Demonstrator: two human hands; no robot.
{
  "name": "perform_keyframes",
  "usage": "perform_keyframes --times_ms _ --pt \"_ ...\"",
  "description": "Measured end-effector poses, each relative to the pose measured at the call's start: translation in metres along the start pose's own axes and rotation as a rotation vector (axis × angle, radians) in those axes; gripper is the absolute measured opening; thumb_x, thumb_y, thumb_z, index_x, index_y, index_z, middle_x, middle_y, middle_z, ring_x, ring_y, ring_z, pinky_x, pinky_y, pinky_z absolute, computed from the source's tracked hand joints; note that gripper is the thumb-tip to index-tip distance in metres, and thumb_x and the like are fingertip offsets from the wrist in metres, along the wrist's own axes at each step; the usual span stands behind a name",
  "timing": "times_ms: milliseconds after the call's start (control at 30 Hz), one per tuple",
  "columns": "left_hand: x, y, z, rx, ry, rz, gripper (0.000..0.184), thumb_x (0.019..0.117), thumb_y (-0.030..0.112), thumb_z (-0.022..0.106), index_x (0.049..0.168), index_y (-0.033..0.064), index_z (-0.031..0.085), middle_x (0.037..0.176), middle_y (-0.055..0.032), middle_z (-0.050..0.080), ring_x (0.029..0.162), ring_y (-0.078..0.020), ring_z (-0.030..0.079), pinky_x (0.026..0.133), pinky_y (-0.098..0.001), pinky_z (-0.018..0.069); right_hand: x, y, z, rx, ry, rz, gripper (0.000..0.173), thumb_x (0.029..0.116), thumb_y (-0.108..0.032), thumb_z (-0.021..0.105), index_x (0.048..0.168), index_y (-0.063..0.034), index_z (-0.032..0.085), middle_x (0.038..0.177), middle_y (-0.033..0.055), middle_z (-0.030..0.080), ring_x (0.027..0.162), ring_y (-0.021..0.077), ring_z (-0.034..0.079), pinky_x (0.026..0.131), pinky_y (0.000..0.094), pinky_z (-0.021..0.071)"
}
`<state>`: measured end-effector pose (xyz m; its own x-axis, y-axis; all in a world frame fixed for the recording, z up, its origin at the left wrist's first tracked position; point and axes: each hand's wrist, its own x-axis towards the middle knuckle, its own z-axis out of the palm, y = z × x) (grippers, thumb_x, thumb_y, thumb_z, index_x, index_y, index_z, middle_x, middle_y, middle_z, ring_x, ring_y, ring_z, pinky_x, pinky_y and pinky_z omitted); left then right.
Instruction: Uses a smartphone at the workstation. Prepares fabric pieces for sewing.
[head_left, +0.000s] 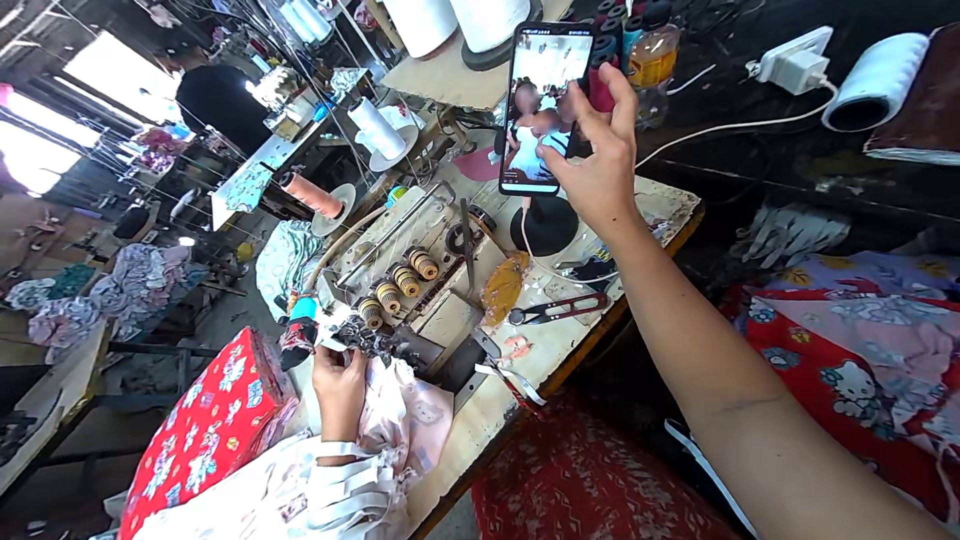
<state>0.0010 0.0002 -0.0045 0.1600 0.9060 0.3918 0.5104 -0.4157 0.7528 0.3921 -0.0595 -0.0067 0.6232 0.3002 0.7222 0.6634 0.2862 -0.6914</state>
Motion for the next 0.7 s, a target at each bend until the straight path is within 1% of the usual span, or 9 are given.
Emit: perform_keyframes --times_ms 100,233,333,433,533,633,700 --pt "-0.0002 -0.0003 -0.0001 -0.007 -0.001 0.001 0.049 0.0867 -0.003 0.063 0.131 -0.0153 0.045 0.108 -0.0075 0.065 0.094 0.0092 0.061 0.084 -0.0094 0.0491 -0.0002 -0.0002 -0.0004 0.002 -0.006 0.009 0.059 0.0875 -0.010 0.076 0.141 0.0052 0.057 0.156 0.0341 0.032 0.126 0.0328 0.057 0.098 0.0289 0.0517" --pt "-0.0003 -0.0001 0.0002 -0.014 0.004 0.000 0.049 0.0862 -0.003 0.063 0.130 -0.0152 0.046 0.107 -0.0073 0.065 0.094 0.0093 0.061 0.084 -0.0093 0.0494 -0.0002 0.0004 0.0002 -0.003 0.001 -0.003 0.058 0.0874 -0.010 0.077 0.140 0.0056 0.058 0.155 0.0342 0.032 0.122 0.0293 0.058 0.097 0.0256 0.0515" --pt "-0.0004 0.0004 0.0004 -0.016 0.003 -0.001 0.049 0.0863 -0.002 0.064 0.130 -0.0148 0.046 0.107 -0.0072 0.066 0.094 0.0092 0.061 0.084 -0.0094 0.0496 -0.0007 0.0007 0.0002 0.006 0.003 -0.007 0.058 0.0873 -0.009 0.077 0.140 0.0059 0.058 0.155 0.0348 0.033 0.125 0.0310 0.057 0.098 0.0270 0.0513" --pt "-0.0004 0.0004 0.0004 -0.013 0.002 0.002 0.049 0.0861 -0.002 0.064 0.130 -0.0142 0.046 0.107 -0.0063 0.066 0.094 0.0094 0.061 0.084 -0.0093 0.0498 -0.0008 0.0014 0.0004 0.010 0.008 -0.016 0.057 0.0870 -0.008 0.077 0.140 0.0058 0.058 0.154 0.0353 0.033 0.122 0.0299 0.059 0.097 0.0265 0.0517" --pt "-0.0001 0.0003 0.0002 -0.009 0.003 -0.003 0.050 0.0859 -0.002 0.063 0.131 -0.0156 0.045 0.108 -0.0087 0.065 0.094 0.0087 0.061 0.084 -0.0096 0.0491 -0.0010 0.0015 0.0004 0.002 0.004 -0.011 0.057 0.0871 -0.008 0.077 0.139 0.0060 0.059 0.154 0.0347 0.034 0.122 0.0307 0.059 0.098 0.0273 0.0519" --pt "-0.0005 0.0006 0.0005 -0.007 0.004 -0.004 0.051 0.0860 -0.002 0.064 0.131 -0.0159 0.045 0.109 -0.0088 0.065 0.094 0.0089 0.061 0.084 -0.0094 0.0490 -0.0014 0.0017 0.0005 0.008 0.004 -0.010 0.056 0.0873 -0.008 0.077 0.139 0.0056 0.059 0.154 0.0343 0.034 0.119 0.0293 0.060 0.096 0.0269 0.0524" --pt "-0.0006 0.0004 0.0001 -0.005 0.002 -0.006 0.050 0.0865 -0.002 0.063 0.131 -0.0156 0.045 0.108 -0.0087 0.065 0.094 0.0091 0.060 0.084 -0.0092 0.0487 -0.0015 0.0011 0.0003 0.003 0.006 -0.012 0.055 0.0872 -0.008 0.077 0.138 0.0060 0.060 0.154 0.0347 0.034 0.120 0.0303 0.060 0.097 0.0275 0.0521"
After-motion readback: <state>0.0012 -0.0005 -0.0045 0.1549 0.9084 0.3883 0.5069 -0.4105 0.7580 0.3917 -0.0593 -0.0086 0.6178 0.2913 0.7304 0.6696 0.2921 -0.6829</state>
